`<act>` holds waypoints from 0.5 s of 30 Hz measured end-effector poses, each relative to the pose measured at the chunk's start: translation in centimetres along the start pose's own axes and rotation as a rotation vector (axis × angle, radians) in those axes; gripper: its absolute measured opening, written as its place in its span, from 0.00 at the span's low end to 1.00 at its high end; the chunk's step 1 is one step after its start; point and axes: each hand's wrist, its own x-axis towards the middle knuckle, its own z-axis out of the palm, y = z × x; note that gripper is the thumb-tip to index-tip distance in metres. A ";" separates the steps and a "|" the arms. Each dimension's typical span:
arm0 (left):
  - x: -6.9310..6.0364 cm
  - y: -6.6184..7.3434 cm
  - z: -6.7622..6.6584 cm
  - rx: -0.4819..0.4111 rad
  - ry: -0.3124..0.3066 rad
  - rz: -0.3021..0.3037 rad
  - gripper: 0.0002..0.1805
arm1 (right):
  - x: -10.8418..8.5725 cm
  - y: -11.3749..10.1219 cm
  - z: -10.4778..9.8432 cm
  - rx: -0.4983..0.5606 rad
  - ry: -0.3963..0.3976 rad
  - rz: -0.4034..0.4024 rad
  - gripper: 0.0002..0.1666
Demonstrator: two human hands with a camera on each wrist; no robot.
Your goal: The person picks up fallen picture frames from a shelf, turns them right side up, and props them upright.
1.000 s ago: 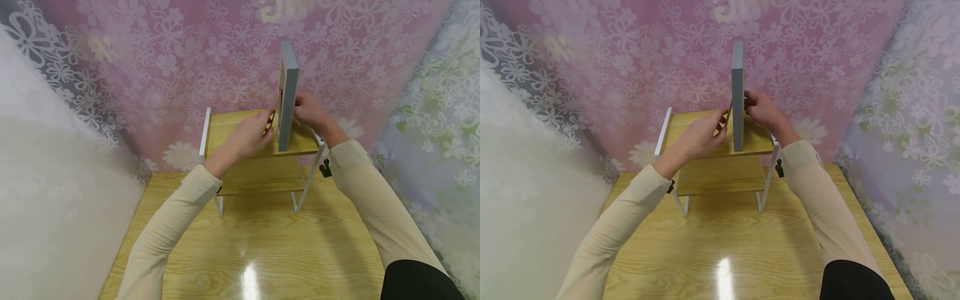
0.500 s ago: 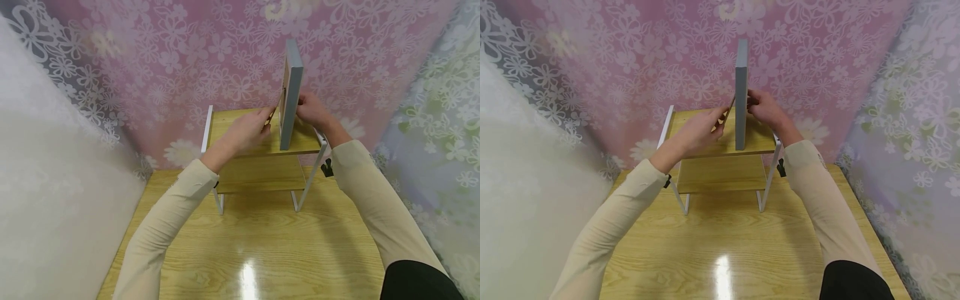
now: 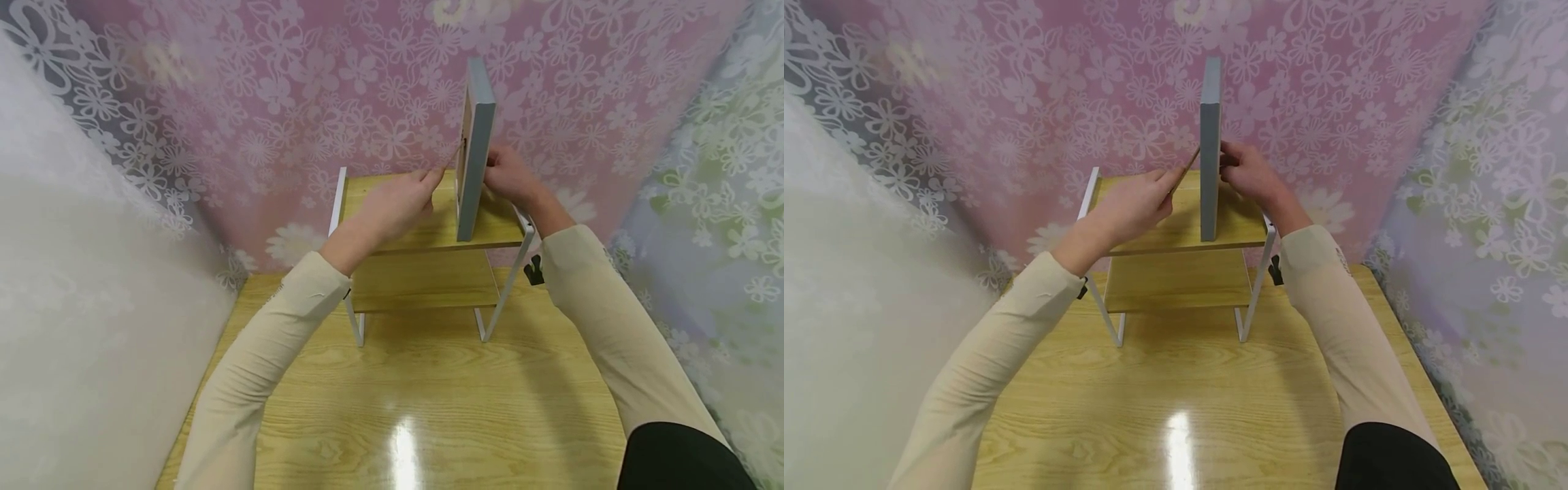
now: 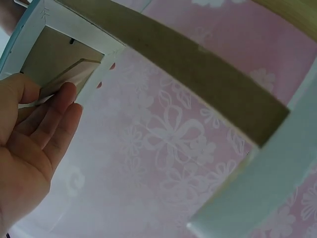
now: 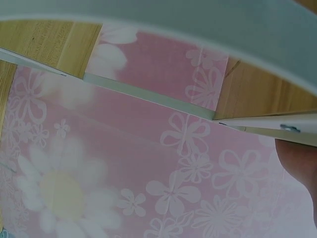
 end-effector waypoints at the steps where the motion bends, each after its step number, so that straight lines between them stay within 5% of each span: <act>1: 0.1 0.0 0.0 0.020 -0.009 -0.004 0.31 | 0.0 0.0 0.0 -0.001 0.001 0.001 0.08; 15: -0.2 -0.2 -0.7 0.214 -0.020 0.034 0.27 | -0.3 -0.5 0.0 -0.026 -0.004 0.010 0.09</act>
